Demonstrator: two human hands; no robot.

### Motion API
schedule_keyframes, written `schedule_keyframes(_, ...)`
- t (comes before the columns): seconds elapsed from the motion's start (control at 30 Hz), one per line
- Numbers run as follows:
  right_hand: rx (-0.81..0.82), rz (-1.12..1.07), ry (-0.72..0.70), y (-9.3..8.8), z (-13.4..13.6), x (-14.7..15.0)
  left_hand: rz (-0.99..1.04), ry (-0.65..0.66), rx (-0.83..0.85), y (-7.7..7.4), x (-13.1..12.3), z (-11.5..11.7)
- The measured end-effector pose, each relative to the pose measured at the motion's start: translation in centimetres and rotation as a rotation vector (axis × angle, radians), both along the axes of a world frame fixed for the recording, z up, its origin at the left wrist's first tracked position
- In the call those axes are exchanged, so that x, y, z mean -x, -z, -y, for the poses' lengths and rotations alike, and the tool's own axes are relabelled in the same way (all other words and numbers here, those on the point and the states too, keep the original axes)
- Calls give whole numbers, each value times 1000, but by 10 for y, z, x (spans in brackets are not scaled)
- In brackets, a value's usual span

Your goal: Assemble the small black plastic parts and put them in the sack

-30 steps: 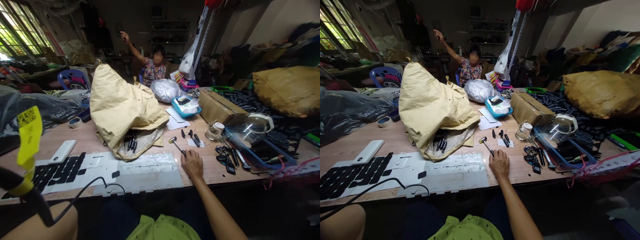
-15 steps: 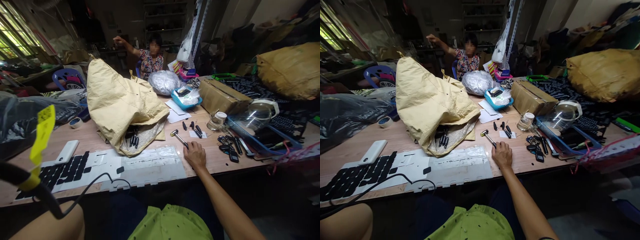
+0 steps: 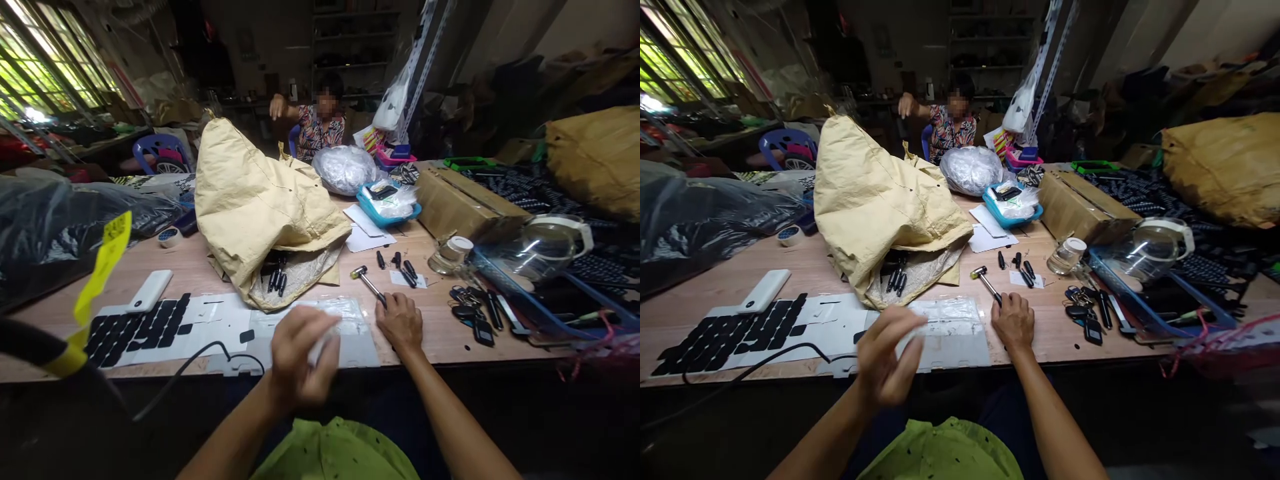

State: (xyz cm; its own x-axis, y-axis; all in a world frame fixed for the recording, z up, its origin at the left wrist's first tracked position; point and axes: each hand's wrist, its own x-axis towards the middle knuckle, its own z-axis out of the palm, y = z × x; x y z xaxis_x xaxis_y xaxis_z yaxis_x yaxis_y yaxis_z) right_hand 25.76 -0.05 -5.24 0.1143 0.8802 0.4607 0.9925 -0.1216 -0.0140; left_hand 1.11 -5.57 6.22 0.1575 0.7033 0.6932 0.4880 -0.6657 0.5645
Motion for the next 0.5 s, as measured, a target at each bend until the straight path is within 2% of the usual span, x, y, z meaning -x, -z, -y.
schedule_keyframes(0.07, -2, 4, -1, 0, 0, 0, -24, -125, 112, 12, 2, -32)
schedule_keyframes(0.17, -13, 10, -7, 1, 0, -1, -131, -437, 367, 38, 15, -79)
schedule_keyframes(0.23, -22, 19, -7, 2, 0, -1, -248, -587, 488, 53, 27, -101)
schedule_keyframes(0.33, -32, 31, -9, 4, -1, -1, -410, -698, 621, 64, 40, -115)
schedule_keyframes(0.5, -31, 34, -3, 6, -1, -2, -535, -741, 698, 66, 37, -120)
